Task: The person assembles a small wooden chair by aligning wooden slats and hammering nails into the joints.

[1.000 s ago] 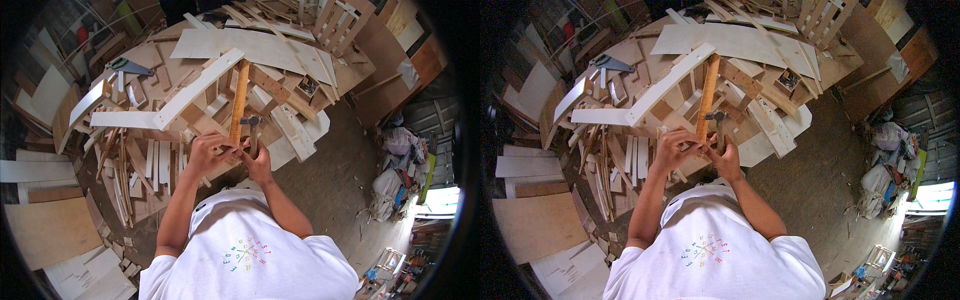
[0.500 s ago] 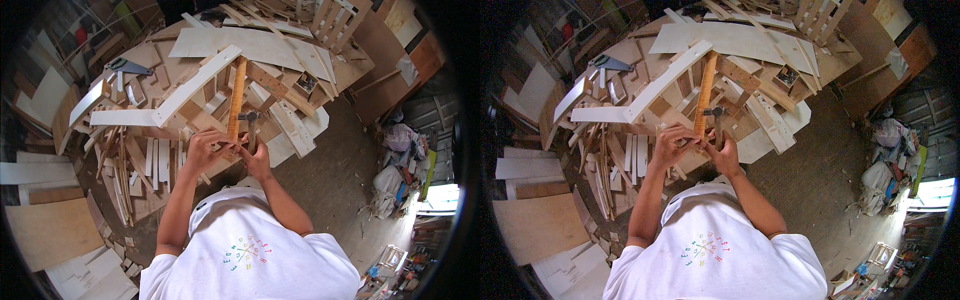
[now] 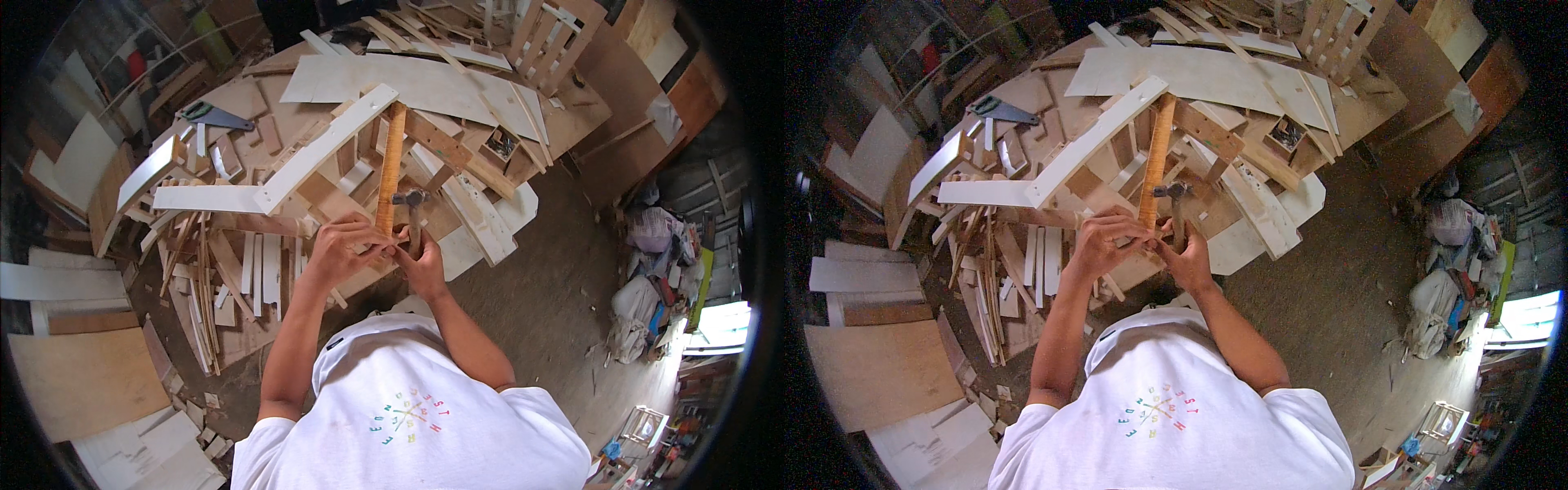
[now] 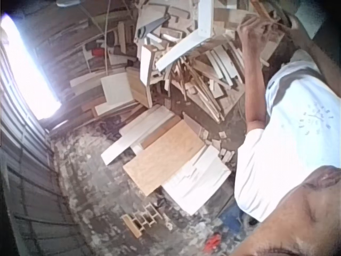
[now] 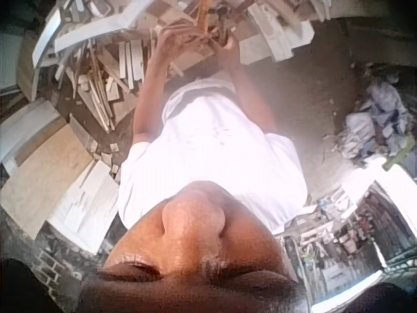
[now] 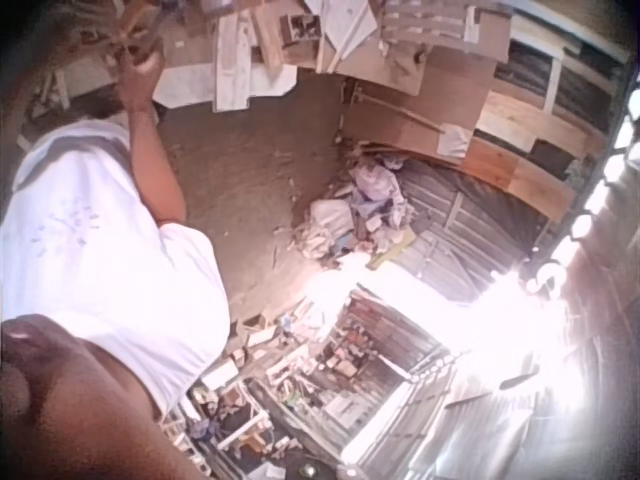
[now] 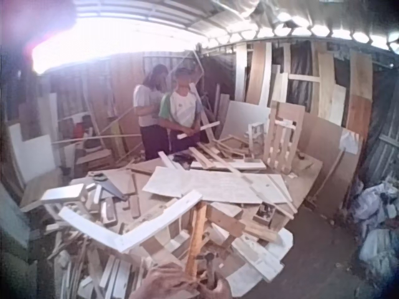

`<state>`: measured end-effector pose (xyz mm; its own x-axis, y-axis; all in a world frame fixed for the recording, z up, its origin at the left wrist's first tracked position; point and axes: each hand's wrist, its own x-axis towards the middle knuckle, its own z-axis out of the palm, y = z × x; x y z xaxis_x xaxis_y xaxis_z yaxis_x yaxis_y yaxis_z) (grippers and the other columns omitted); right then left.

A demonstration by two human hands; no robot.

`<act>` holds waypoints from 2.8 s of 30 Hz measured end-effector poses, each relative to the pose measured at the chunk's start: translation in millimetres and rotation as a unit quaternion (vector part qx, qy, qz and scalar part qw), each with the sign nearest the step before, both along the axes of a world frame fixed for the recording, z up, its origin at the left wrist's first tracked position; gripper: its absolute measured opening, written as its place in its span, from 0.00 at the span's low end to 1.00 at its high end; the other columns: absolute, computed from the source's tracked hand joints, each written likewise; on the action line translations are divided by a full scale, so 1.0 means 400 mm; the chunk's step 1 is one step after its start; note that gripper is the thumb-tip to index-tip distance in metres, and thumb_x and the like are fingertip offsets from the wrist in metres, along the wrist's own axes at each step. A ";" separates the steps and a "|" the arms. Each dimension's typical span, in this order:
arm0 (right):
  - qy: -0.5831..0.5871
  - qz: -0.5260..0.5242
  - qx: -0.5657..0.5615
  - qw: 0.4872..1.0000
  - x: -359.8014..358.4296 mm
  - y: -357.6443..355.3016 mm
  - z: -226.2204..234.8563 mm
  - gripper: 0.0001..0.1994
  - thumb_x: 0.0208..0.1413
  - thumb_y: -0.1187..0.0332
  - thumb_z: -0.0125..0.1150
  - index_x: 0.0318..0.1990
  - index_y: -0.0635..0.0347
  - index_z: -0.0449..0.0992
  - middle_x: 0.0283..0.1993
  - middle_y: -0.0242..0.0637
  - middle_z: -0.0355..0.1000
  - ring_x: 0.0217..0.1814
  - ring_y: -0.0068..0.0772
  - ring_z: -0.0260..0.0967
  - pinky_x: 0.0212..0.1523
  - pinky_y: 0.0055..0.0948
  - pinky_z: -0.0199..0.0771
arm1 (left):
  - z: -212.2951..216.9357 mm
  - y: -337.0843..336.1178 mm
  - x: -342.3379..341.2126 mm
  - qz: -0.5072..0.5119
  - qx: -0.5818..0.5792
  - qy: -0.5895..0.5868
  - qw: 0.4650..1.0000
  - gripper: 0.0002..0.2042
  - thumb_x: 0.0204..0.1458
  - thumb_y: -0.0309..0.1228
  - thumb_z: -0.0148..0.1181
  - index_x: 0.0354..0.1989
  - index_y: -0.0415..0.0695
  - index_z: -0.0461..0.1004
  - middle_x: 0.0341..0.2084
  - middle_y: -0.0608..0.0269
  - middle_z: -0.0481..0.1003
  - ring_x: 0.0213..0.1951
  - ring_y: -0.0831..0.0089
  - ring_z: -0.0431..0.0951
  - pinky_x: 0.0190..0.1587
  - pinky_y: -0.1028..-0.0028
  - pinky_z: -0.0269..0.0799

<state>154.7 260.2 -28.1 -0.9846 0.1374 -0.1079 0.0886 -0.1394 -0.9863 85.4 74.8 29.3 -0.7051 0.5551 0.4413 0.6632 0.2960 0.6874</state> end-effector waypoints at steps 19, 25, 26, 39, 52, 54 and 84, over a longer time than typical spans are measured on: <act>0.120 -0.021 0.279 0.953 0.118 0.071 0.145 0.21 0.68 0.59 0.64 0.63 0.60 0.76 0.29 0.39 0.75 0.29 0.29 0.71 0.32 0.31 0.72 | -0.031 0.002 0.035 0.090 0.048 -0.043 0.994 0.23 0.46 0.24 0.76 0.50 0.47 0.74 0.34 0.67 0.86 0.40 0.67 0.87 0.42 0.69 0.80; 0.166 0.055 0.466 0.868 0.151 0.079 0.232 0.26 0.68 0.64 0.62 0.72 0.53 0.69 0.26 0.43 0.70 0.26 0.42 0.69 0.32 0.39 0.73 | -0.047 0.005 0.025 0.074 0.067 -0.021 0.995 0.22 0.45 0.26 0.78 0.48 0.49 0.74 0.33 0.69 0.86 0.36 0.72 0.88 0.37 0.72 0.80; 0.166 0.050 0.468 0.866 0.155 0.074 0.239 0.26 0.68 0.64 0.62 0.73 0.52 0.69 0.26 0.43 0.69 0.26 0.43 0.69 0.32 0.39 0.73 | -0.035 0.002 0.026 0.074 0.056 -0.008 0.996 0.23 0.44 0.26 0.78 0.47 0.48 0.74 0.33 0.69 0.86 0.36 0.72 0.88 0.37 0.72 0.79; 0.222 0.020 0.493 0.841 0.157 0.072 0.221 0.29 0.63 0.71 0.66 0.72 0.52 0.69 0.28 0.45 0.72 0.25 0.43 0.69 0.32 0.39 0.74 | -0.041 -0.001 0.027 0.066 0.055 -0.002 0.996 0.18 0.47 0.28 0.78 0.43 0.45 0.75 0.35 0.66 0.86 0.38 0.72 0.88 0.40 0.72 0.79; 0.158 -0.016 0.437 0.885 0.160 0.065 0.217 0.25 0.69 0.64 0.61 0.71 0.58 0.71 0.29 0.42 0.75 0.26 0.34 0.70 0.33 0.33 0.74 | -0.015 -0.014 0.032 0.050 0.029 0.000 0.998 0.25 0.52 0.31 0.73 0.60 0.49 0.76 0.41 0.61 0.83 0.46 0.60 0.81 0.49 0.62 0.78; 0.125 0.022 0.446 0.886 0.165 0.069 0.222 0.25 0.69 0.65 0.61 0.72 0.57 0.70 0.30 0.43 0.74 0.27 0.37 0.70 0.33 0.34 0.74 | -0.024 -0.025 0.025 0.019 0.004 0.010 1.000 0.26 0.52 0.31 0.72 0.61 0.50 0.76 0.42 0.60 0.83 0.49 0.59 0.80 0.51 0.61 0.78; 0.207 -0.004 0.466 0.861 0.188 0.046 0.219 0.29 0.65 0.70 0.64 0.74 0.49 0.68 0.32 0.45 0.71 0.28 0.42 0.69 0.31 0.39 0.75 | -0.001 -0.043 0.006 0.075 -0.121 0.059 0.988 0.24 0.48 0.47 0.72 0.54 0.53 0.83 0.28 0.64 0.79 0.39 0.63 0.74 0.51 0.61 0.67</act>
<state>230.0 278.7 59.6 -0.9112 -0.0190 0.4115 -0.2942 0.7293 -0.6177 87.8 57.5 29.0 -0.7389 0.5483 0.3917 0.6708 0.5435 0.5046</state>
